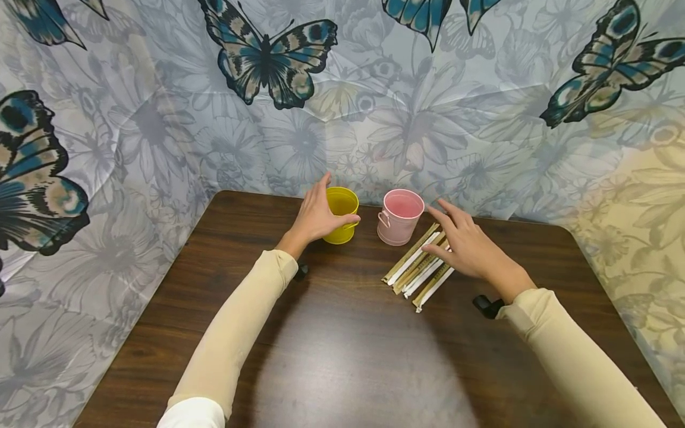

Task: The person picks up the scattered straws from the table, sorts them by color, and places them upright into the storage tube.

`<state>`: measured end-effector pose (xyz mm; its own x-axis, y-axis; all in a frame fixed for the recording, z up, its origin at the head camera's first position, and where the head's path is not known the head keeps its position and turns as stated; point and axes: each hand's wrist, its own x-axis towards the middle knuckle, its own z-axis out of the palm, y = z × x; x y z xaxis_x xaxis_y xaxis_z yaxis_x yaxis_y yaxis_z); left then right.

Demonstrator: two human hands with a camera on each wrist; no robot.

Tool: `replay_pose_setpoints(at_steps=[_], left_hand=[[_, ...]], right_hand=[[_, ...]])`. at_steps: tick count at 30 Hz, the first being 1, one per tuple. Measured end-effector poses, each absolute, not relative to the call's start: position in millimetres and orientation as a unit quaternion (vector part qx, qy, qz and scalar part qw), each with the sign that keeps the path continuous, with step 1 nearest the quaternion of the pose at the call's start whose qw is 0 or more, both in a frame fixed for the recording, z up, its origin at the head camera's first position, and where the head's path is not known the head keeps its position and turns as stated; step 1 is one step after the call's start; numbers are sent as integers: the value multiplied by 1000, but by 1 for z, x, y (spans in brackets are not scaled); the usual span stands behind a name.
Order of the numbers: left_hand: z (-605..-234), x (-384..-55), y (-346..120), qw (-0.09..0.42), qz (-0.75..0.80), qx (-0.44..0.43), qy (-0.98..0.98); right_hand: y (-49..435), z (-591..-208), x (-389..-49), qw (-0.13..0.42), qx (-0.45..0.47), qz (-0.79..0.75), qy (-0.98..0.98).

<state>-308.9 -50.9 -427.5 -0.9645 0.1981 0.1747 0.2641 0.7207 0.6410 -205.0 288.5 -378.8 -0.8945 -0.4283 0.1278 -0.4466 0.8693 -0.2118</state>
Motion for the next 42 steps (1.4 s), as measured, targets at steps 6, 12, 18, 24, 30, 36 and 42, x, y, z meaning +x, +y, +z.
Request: replay_pose_setpoints(at_steps=[6, 12, 18, 24, 30, 36, 42], left_hand=[[-430, -309, -50, 45, -381, -122, -915], [-435, -309, -50, 28, -395, -93, -914], [-439, -310, -49, 19, -441, -93, -892], [-439, -312, -49, 9, -494, -90, -865], [-438, -313, -49, 6, -507, -84, -858], [-441, -314, -48, 2, -540, -79, -838], [-447, -313, -47, -6, -568, -70, -820]], right_hand=[[302, -387, -194, 34, 216, 141, -965], [313, -403, -185, 41, 222, 158, -961], [322, -417, -174, 44, 234, 172, -956], [328, -429, -169, 28, 231, 181, -956], [329, -436, -168, 32, 237, 190, -952], [327, -444, -170, 19, 251, 199, -947], [324, -451, -171, 1, 258, 201, -945]])
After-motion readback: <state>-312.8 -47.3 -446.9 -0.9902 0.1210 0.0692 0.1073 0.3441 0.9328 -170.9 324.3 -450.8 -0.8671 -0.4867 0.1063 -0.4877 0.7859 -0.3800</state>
